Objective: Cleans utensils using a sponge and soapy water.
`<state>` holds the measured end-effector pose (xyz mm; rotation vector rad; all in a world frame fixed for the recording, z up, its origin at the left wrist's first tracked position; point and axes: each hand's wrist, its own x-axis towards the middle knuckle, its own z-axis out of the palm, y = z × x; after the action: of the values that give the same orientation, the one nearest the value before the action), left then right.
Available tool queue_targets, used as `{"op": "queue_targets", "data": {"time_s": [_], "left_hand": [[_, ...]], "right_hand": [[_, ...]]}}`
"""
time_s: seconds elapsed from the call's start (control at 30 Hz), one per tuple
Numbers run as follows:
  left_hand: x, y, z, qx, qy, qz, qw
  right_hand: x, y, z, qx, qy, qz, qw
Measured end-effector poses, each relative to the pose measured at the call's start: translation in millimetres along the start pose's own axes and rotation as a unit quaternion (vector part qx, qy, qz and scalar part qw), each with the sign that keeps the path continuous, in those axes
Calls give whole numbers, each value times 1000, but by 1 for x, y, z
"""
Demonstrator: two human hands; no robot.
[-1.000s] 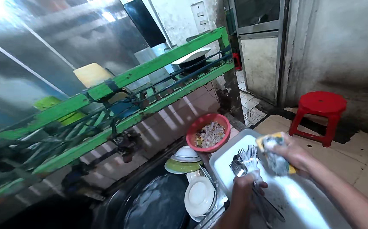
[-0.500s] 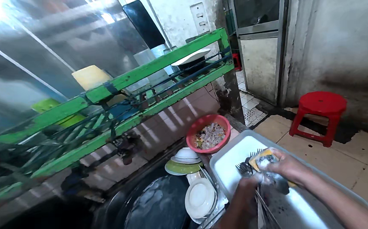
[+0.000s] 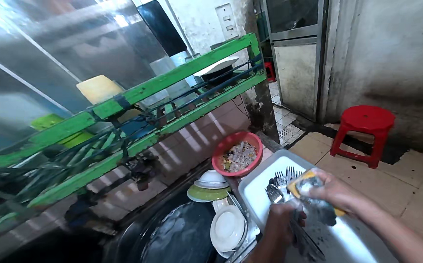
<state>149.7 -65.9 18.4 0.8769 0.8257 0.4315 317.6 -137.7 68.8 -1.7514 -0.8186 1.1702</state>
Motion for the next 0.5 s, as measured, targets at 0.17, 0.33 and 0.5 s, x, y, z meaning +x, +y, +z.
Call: {"op": "queue_targets", "data": {"time_s": [0.17,0.33,0.5], "left_hand": [[1,-4,-6,83,11,61,995],[-2,-1,-3,43,53,43,997],[-7,0,4,13,-14,40,999]], "right_hand": [[22,9,17,-229,113,-87,963],[38,7,-3,-3,252,-92,963],[26,7,10,-76,100,-22,992]]}}
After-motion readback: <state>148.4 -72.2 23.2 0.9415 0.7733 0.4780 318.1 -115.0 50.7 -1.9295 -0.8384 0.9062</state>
